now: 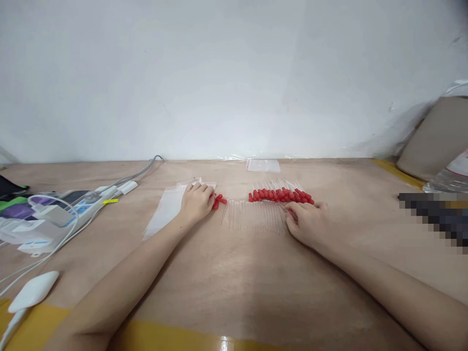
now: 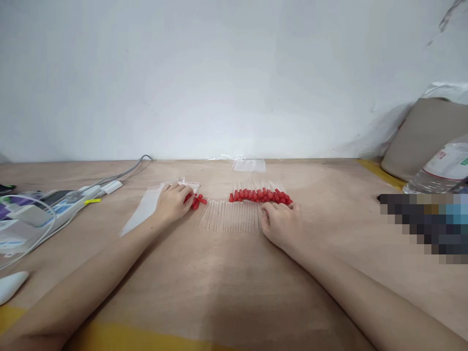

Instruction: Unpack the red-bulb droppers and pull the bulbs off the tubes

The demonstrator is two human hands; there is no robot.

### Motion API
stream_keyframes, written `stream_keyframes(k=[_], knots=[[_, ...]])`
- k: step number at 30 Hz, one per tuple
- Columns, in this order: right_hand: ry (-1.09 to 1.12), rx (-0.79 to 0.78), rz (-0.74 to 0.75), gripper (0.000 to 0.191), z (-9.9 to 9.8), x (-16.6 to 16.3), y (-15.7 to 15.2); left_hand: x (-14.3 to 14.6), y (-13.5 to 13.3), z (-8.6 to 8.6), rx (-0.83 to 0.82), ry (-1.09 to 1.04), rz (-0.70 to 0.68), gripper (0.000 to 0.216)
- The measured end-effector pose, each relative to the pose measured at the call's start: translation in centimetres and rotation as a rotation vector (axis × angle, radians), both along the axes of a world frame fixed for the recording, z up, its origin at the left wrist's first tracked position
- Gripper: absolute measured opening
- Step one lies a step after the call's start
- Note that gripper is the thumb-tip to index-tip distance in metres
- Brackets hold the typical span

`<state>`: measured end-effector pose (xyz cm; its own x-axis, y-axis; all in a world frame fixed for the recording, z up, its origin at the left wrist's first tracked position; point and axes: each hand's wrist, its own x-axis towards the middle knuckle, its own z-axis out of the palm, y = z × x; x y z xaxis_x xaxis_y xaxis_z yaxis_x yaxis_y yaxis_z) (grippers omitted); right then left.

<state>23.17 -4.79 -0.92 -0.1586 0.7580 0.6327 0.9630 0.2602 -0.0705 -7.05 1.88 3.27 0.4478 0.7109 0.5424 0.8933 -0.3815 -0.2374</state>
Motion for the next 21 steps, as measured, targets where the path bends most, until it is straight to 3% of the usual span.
stream_keyframes(k=[6, 12, 18, 21], knots=[[0.008, 0.004, 0.069, 0.021, 0.0, -0.4, -0.6, -0.5, -0.1, -0.2, 0.021, 0.018, -0.031, 0.03], [-0.044, -0.008, 0.139, 0.027, 0.1, -0.5, -1.0, 0.1, -0.7, 0.9, 0.083, -0.134, -0.052, 0.027], [-0.076, -0.055, 0.184, 0.035, 0.0, -0.4, -0.8, 5.0, -0.4, 1.6, -0.163, -0.102, -0.112, 0.025], [-0.065, -0.077, 0.192, 0.036, 0.0, -0.3, -0.8, 8.0, 0.5, 1.8, -0.393, -0.081, 0.003, 0.032]])
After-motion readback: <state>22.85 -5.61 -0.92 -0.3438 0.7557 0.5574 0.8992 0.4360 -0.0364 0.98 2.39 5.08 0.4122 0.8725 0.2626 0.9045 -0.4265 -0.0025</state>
